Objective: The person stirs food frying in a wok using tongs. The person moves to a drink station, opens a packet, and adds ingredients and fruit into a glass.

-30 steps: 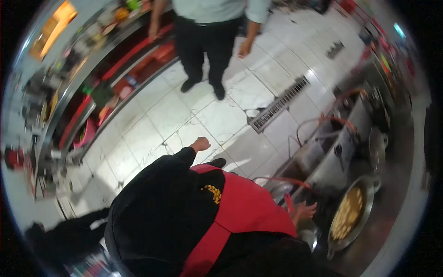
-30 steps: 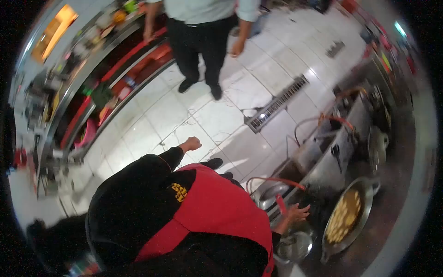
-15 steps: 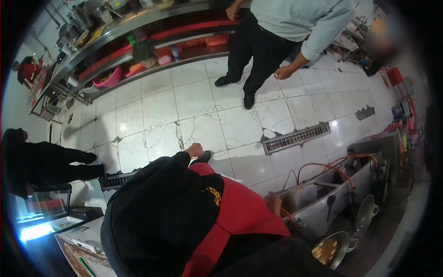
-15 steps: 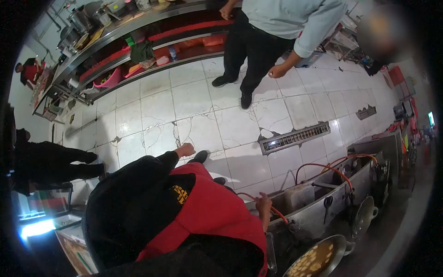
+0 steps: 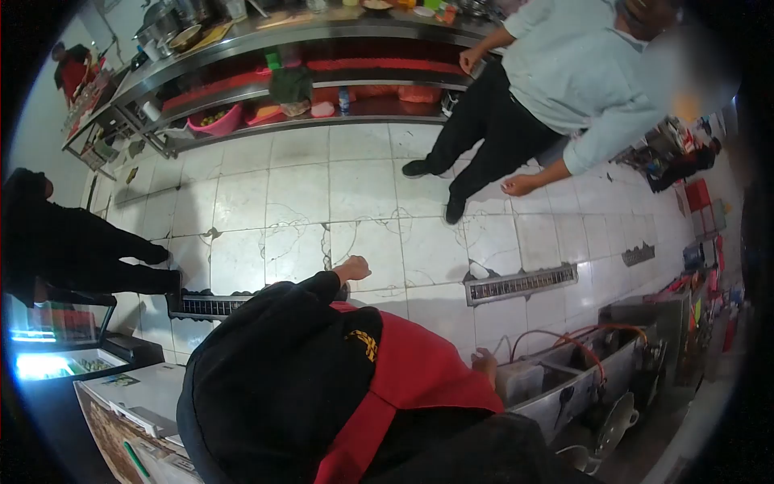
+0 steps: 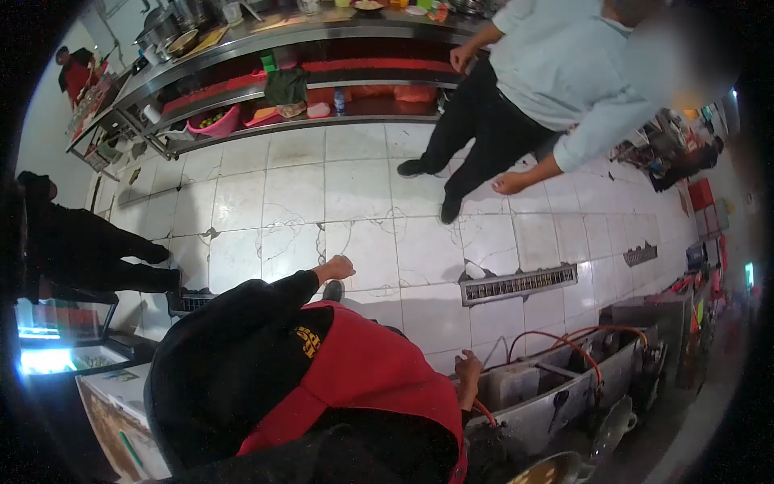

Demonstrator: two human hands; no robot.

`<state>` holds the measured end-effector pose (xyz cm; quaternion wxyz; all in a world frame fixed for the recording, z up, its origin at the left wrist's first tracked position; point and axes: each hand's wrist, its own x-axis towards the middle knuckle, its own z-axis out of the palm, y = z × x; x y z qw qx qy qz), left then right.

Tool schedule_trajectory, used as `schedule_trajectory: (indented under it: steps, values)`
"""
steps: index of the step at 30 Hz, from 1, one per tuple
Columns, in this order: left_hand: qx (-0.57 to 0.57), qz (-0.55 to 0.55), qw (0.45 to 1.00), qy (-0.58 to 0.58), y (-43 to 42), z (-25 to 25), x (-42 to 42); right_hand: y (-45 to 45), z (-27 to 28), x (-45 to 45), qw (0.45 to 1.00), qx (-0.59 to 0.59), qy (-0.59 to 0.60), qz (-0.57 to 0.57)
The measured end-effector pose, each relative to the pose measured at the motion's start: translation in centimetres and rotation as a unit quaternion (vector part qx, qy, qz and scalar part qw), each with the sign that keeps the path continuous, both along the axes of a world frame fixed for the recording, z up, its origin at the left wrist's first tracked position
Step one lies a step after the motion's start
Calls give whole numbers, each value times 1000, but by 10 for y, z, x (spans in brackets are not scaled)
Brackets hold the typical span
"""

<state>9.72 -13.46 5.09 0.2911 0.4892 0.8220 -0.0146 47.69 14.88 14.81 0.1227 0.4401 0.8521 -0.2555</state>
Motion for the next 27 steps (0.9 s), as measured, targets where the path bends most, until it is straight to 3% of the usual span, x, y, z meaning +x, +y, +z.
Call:
schedule_trajectory:
  steps: [5,6,7,8,9,10,12,14,17,18,19,27]
  values:
    - [-23,65,997,-31,-79,5,-39,-19,-8,-106,994,-20,41,94]
    - [-49,79,990,-110,-100,3,-46,-25,-13,-131,987,-23,61,145]
    - [-1,166,979,-122,-126,-3,-40,-31,-19,-158,986,-23,64,149]
    - [-29,212,954,-208,-145,-1,-40,-39,-28,-183,984,-49,48,166]
    - [83,138,964,-210,-181,-68,-39,-47,-34,-211,980,-75,31,183]
    - [296,214,870,-332,-218,-127,-27,-59,-23,-240,973,-62,3,223]
    - [62,280,916,-281,-249,-92,-21,-74,-44,-286,963,-86,18,253]
    - [-54,355,892,-276,-264,-61,-22,-87,-47,-332,939,-130,-19,318]
    - [-92,423,858,-275,-275,-31,-37,-113,-31,-387,914,-185,-117,340]
    - [-98,441,849,-275,-275,-28,-44,-105,-76,-395,891,-220,-101,384]
    - [-103,456,841,-272,-272,-25,-55,-104,-84,-409,882,-225,-118,396]
    - [-132,546,791,-242,-223,-9,-173,-29,-160,-552,844,-139,-206,476]
